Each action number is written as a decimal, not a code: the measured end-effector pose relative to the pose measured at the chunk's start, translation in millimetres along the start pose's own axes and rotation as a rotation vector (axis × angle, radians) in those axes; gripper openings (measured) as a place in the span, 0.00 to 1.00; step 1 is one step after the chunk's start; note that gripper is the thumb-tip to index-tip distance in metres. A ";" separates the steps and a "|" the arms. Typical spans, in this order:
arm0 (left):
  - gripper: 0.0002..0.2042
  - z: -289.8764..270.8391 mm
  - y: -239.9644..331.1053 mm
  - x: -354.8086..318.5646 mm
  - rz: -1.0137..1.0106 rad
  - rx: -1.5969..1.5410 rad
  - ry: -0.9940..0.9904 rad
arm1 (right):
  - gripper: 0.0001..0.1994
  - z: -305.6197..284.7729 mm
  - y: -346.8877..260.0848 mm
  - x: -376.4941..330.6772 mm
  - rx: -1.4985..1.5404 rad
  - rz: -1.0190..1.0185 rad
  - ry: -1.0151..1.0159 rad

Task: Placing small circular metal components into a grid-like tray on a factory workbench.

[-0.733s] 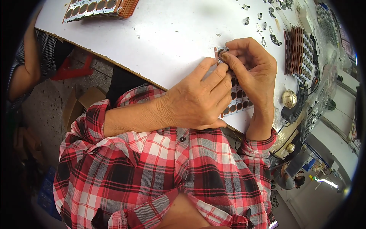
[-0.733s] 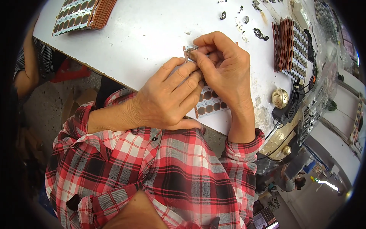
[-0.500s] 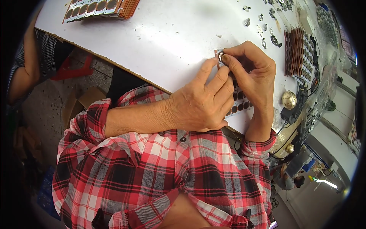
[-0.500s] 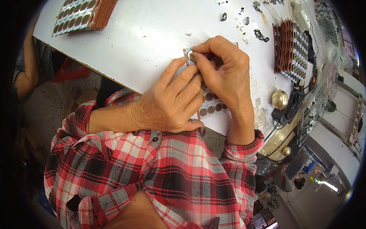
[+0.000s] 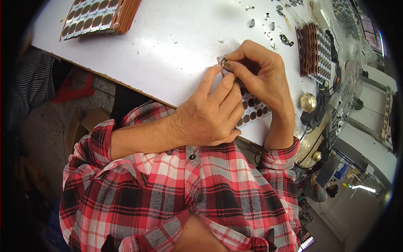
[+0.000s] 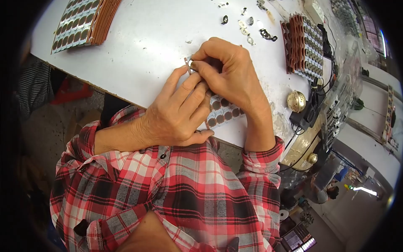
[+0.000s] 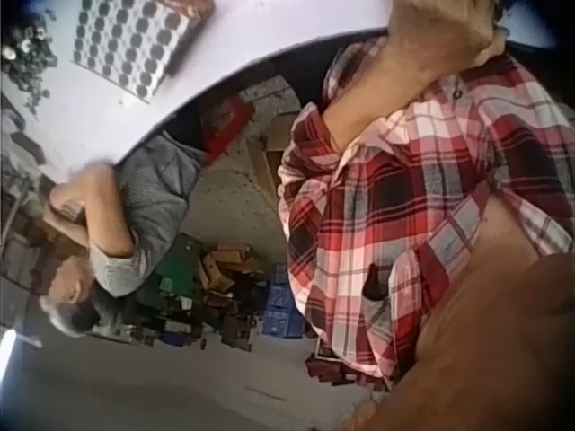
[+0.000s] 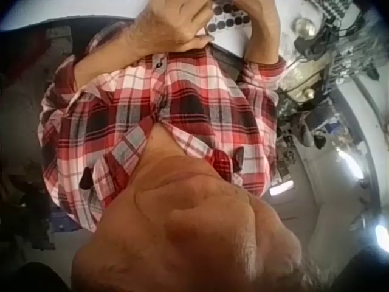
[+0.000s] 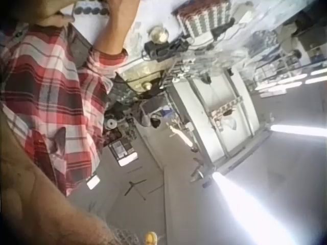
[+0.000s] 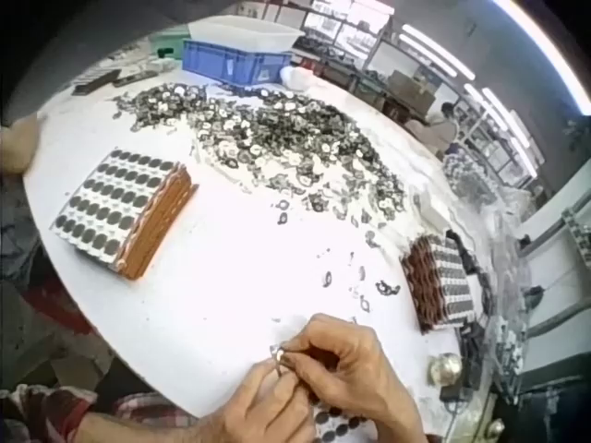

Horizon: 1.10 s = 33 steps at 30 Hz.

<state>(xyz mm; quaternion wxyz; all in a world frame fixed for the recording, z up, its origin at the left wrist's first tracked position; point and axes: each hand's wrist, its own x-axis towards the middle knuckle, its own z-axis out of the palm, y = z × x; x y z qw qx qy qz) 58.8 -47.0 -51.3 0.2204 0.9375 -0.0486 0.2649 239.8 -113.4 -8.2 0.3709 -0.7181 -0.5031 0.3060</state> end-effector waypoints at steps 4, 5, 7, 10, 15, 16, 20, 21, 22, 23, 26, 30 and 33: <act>0.32 -1.6 -5.1 0.4 -0.018 -0.041 -0.002 | 0.04 -9.5 10.0 -4.8 -0.163 -0.005 0.307; 0.32 -2.2 -4.3 0.3 -0.033 -0.052 0.001 | 0.06 -20.9 22.1 -2.5 -0.147 -0.081 0.406; 0.32 -3.5 -3.8 0.8 -0.037 -0.062 0.002 | 0.10 -48.3 28.1 -11.4 -0.312 -0.015 0.407; 0.30 -1.3 -4.8 2.5 -0.051 -0.078 0.025 | 0.10 -59.7 50.1 -10.7 -0.325 -0.018 0.402; 0.28 -0.7 -5.5 2.9 -0.074 -0.103 0.049 | 0.06 -54.3 48.4 -4.5 -0.406 -0.042 0.452; 0.28 -0.2 -5.6 2.7 -0.074 -0.105 0.052 | 0.05 -53.8 48.2 -5.6 -0.269 0.049 0.464; 0.28 -0.2 -5.8 2.9 -0.072 -0.108 0.057 | 0.06 -55.3 44.8 -6.6 -0.033 0.200 0.466; 0.28 -0.6 -5.7 3.2 -0.073 -0.108 0.059 | 0.06 -55.3 45.0 -6.4 -0.035 0.200 0.465; 0.28 -0.9 -6.0 3.8 -0.071 -0.111 0.058 | 0.07 -55.1 46.2 -6.1 -0.037 0.190 0.490; 0.28 -1.5 -6.3 4.5 -0.069 -0.112 0.058 | 0.08 -54.5 47.4 -6.0 -0.039 0.180 0.515; 0.33 -5.9 -7.7 4.5 -0.042 -0.089 0.004 | 0.08 -49.9 50.6 -5.7 -0.050 0.079 0.499; 0.33 -4.6 -7.2 3.6 -0.043 -0.085 -0.001 | 0.06 -32.5 43.2 0.5 -0.139 -0.019 0.513; 0.29 -3.7 -5.8 2.7 -0.065 -0.112 0.026 | 0.07 -27.6 31.3 5.9 -0.357 -0.112 0.469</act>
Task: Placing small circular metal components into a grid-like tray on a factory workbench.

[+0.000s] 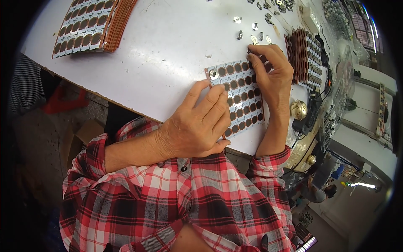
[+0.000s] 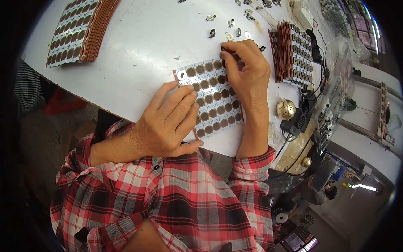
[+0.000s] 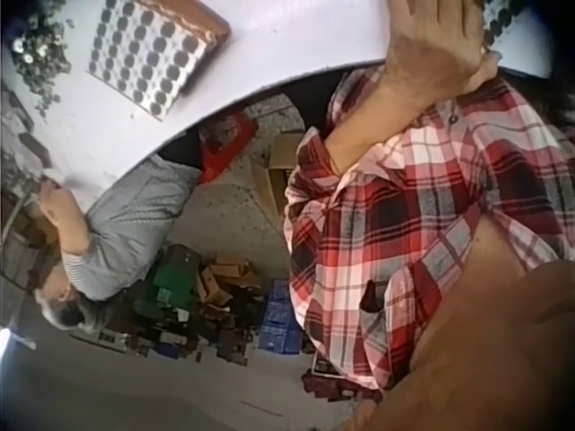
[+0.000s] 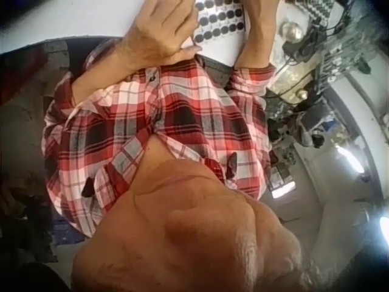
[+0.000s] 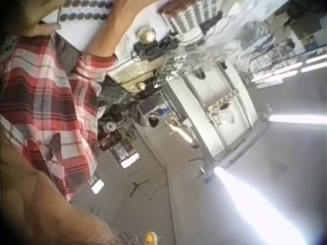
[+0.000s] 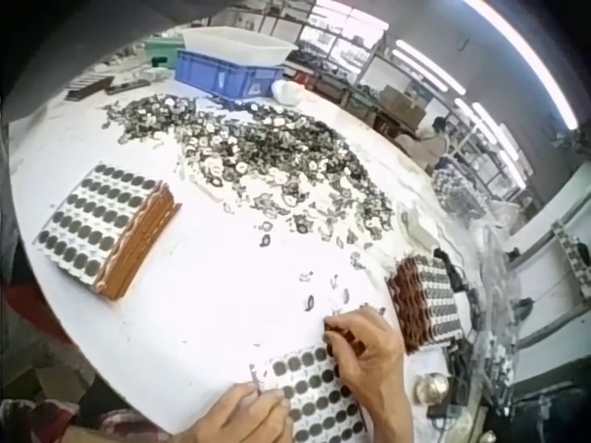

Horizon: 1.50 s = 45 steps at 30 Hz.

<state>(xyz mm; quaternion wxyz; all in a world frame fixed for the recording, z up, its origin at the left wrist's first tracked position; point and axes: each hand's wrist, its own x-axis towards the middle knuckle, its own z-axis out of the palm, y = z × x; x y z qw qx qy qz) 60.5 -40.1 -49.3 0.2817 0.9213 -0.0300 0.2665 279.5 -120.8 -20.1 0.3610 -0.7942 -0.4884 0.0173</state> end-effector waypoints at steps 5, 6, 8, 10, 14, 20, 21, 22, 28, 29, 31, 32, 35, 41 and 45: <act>0.28 -1.9 1.5 0.5 0.007 0.025 -0.007 | 0.08 2.6 3.4 2.0 -0.249 -0.129 -0.013; 0.28 -1.6 1.0 1.2 0.004 0.031 -0.011 | 0.08 2.8 2.9 3.1 -0.241 -0.130 -0.013; 0.33 -0.1 -0.2 1.0 0.029 0.046 -0.015 | 0.07 2.8 -1.8 3.9 -0.263 -0.107 0.015; 0.33 0.5 -0.3 -0.4 0.024 0.045 -0.004 | 0.06 0.4 -9.4 -0.7 -0.169 -0.001 0.010; 0.29 3.8 -0.9 1.7 0.007 0.030 0.034 | 0.06 -0.3 -8.1 -3.9 -0.022 0.117 0.120; 0.32 3.8 -2.1 -0.9 0.015 0.051 0.011 | 0.08 0.1 -22.7 -11.4 0.394 0.234 -0.078; 0.32 3.7 -2.3 -1.8 0.007 0.050 0.008 | 0.08 2.6 -26.9 -13.4 0.501 0.254 -0.190; 0.32 3.4 -2.1 -1.6 0.009 0.045 0.012 | 0.08 5.3 -30.6 -15.5 0.456 0.272 -0.234; 0.32 3.5 -0.6 -1.4 0.006 0.033 0.017 | 0.06 4.6 -37.5 -16.7 0.319 0.227 -0.312; 0.32 4.0 -0.8 -1.5 0.006 0.036 0.020 | 0.06 5.1 -37.8 -16.9 0.301 0.217 -0.317; 0.32 4.1 -1.0 -1.4 0.005 0.027 0.016 | 0.05 9.9 -39.7 -17.1 0.281 0.185 -0.269; 0.32 3.8 -0.8 -1.3 0.006 0.018 0.011 | 0.04 11.8 -40.9 -17.5 0.262 0.153 -0.219; 0.32 1.8 -0.7 0.0 -0.003 0.013 -0.007 | 0.04 13.4 -43.0 -17.8 0.191 0.133 -0.196; 0.30 3.9 0.8 0.3 -0.008 0.015 -0.011 | 0.03 9.9 -34.8 -15.5 0.250 0.175 -0.304; 0.30 2.9 2.0 -0.4 0.003 0.047 -0.019 | 0.04 6.9 -30.4 -12.6 0.251 0.073 -0.354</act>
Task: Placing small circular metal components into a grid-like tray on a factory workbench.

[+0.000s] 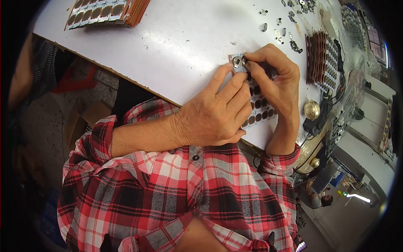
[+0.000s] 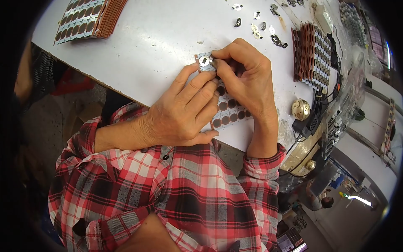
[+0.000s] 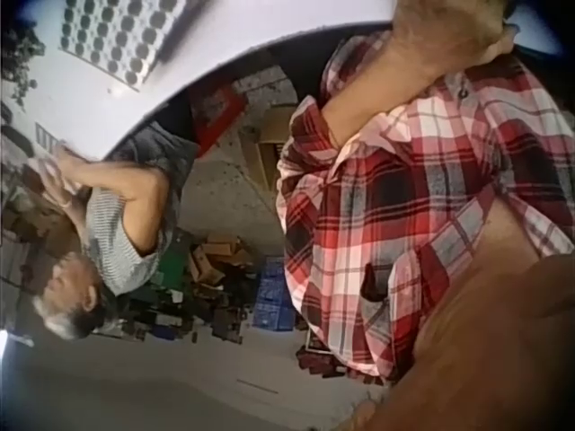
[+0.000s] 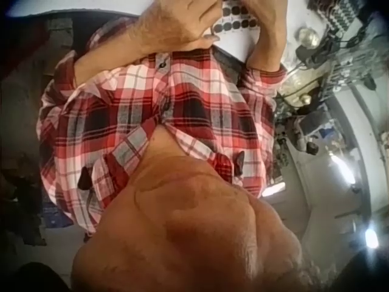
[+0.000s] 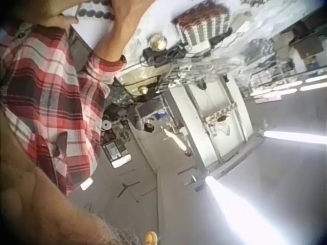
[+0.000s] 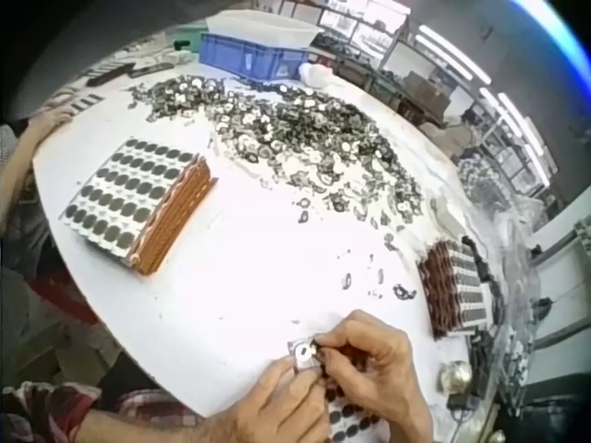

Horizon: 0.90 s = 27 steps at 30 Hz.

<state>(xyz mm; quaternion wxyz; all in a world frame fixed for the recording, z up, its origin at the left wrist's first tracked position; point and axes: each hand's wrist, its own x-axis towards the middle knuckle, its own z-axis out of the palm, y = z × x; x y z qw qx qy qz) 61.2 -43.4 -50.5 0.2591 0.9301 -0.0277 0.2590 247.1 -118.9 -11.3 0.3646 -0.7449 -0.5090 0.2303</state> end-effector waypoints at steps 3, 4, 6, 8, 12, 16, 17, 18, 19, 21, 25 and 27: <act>0.31 -1.0 0.9 1.2 -0.004 0.007 -0.010 | 0.05 -3.1 3.9 1.6 0.050 0.032 -0.046; 0.29 -0.9 -0.5 1.3 -0.007 0.009 0.000 | 0.06 0.3 6.4 2.9 0.094 0.029 0.029; 0.27 0.0 -3.0 2.4 -0.006 0.011 0.010 | 0.08 3.6 14.3 6.6 0.071 0.014 0.222; 0.27 0.6 -2.2 1.6 -0.014 -0.012 0.020 | 0.09 -2.7 16.6 18.5 -0.220 -0.089 0.365; 0.27 1.6 -2.9 1.1 -0.007 -0.009 0.024 | 0.12 4.7 21.6 33.4 -0.508 -0.084 0.430; 0.28 1.9 -2.9 1.4 -0.014 -0.018 0.029 | 0.08 6.9 29.3 35.2 -0.341 -0.043 0.409; 0.28 2.0 -2.9 1.3 -0.016 -0.015 0.033 | 0.08 6.3 29.4 33.9 -0.341 -0.042 0.409; 0.28 2.8 -2.6 0.8 -0.018 -0.016 0.032 | 0.06 5.1 28.7 32.1 -0.254 0.008 0.392; 0.28 3.3 -2.7 0.4 -0.018 -0.018 0.036 | 0.06 3.8 27.4 30.7 -0.166 0.057 0.376; 0.28 3.0 -2.6 -0.3 -0.021 -0.019 0.039 | 0.05 -1.1 22.7 27.4 -0.182 -0.047 0.391; 0.30 -1.7 -2.2 1.6 -0.017 -0.014 0.007 | 0.03 -8.7 18.5 13.0 -0.087 -0.112 0.389; 0.33 -2.4 -2.7 0.7 -0.017 -0.006 -0.019 | 0.07 -10.4 7.4 1.9 0.205 0.127 0.288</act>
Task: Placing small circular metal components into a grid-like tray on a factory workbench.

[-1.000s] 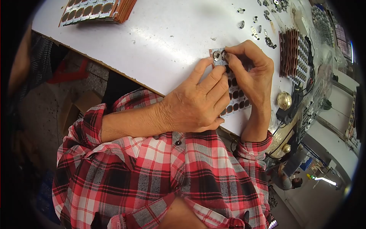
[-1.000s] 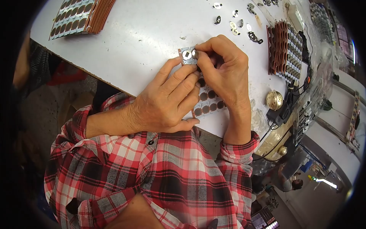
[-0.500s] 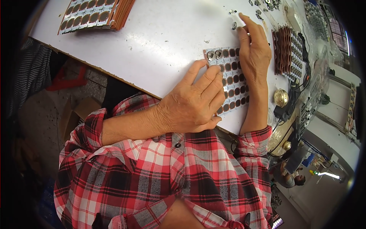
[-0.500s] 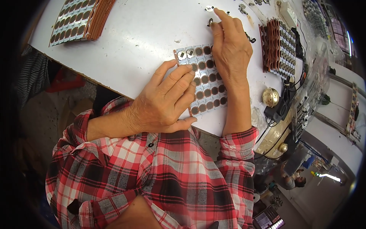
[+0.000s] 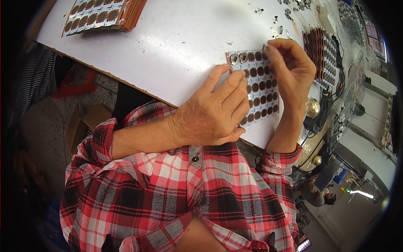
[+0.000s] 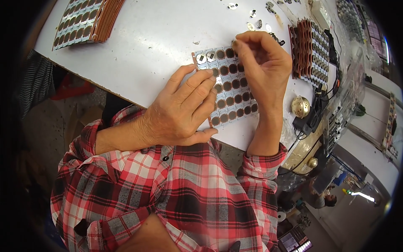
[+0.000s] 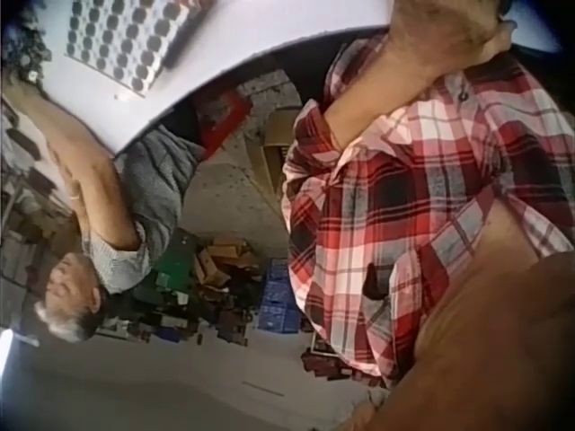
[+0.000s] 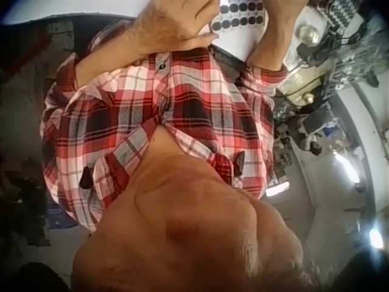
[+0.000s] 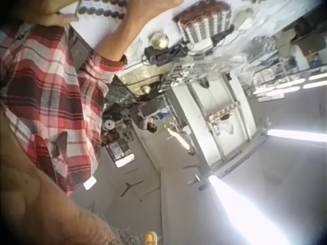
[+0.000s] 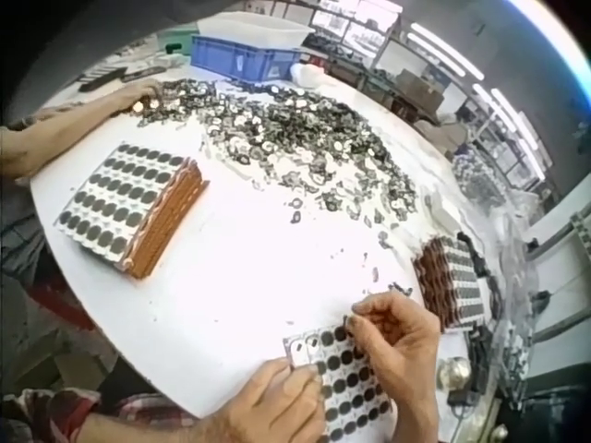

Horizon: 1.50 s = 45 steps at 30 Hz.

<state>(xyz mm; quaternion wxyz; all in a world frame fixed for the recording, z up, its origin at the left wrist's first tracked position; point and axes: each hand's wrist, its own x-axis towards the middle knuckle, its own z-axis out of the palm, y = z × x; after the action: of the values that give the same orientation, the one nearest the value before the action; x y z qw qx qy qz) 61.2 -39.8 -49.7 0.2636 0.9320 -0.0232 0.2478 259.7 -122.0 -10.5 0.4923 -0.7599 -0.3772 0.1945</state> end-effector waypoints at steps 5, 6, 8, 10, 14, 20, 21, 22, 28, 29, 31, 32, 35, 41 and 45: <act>0.33 0.1 0.1 -0.3 -0.007 -0.001 -0.001 | 0.10 4.4 -1.1 -5.5 0.090 0.090 -0.102; 0.33 0.3 0.5 -0.3 -0.007 -0.002 -0.003 | 0.11 1.1 4.5 -3.5 -0.109 -0.078 -0.173; 0.33 0.6 0.4 -0.8 -0.012 -0.010 0.001 | 0.12 2.4 2.1 -3.0 -0.360 -0.267 -0.228; 0.33 0.7 0.8 -0.3 -0.010 -0.019 -0.006 | 0.10 2.5 -7.1 -7.6 -0.354 -0.194 -0.215; 0.33 0.2 1.2 -0.4 -0.007 -0.004 -0.008 | 0.06 0.7 -9.3 -10.6 -0.057 0.074 -0.143; 0.34 1.1 0.8 -0.9 -0.003 0.000 -0.003 | 0.05 0.4 -4.1 -8.3 -0.050 0.060 -0.164; 0.34 1.2 1.0 -0.7 -0.004 -0.001 -0.003 | 0.05 0.6 -3.5 -8.9 -0.051 0.060 -0.165; 0.34 1.4 1.1 -0.5 -0.004 -0.002 -0.003 | 0.05 1.3 -3.0 -9.4 -0.077 0.044 -0.158; 0.34 1.4 0.9 -0.7 -0.009 -0.004 0.000 | 0.05 8.4 -6.3 -11.8 -0.133 0.055 -0.081; 0.34 1.6 0.9 -0.7 -0.009 -0.003 0.000 | 0.05 9.4 -5.6 -12.4 -0.173 0.066 -0.065; 0.34 1.5 1.1 -0.3 -0.013 -0.001 -0.002 | 0.05 12.0 -4.4 -12.4 -0.163 0.061 -0.045; 0.33 1.4 1.3 0.0 -0.015 0.001 -0.005 | 0.05 12.5 -4.2 -12.2 -0.152 0.055 -0.024; 0.33 0.5 1.4 0.0 -0.020 -0.007 -0.008 | 0.06 10.6 -6.0 -13.1 -0.170 0.025 -0.085; 0.33 0.5 1.4 0.7 -0.015 -0.005 -0.006 | 0.07 3.2 -1.0 -11.7 -0.188 -0.028 -0.115; 0.33 0.8 1.7 0.2 -0.021 -0.001 -0.002 | 0.07 4.2 -3.1 -10.0 -0.177 -0.005 -0.138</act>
<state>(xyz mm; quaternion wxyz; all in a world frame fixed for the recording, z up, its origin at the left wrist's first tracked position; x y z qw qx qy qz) 61.4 -41.7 -49.4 0.2666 0.9323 -0.0137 0.2441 249.3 -126.3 -10.4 0.3967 -0.7843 -0.4276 0.2112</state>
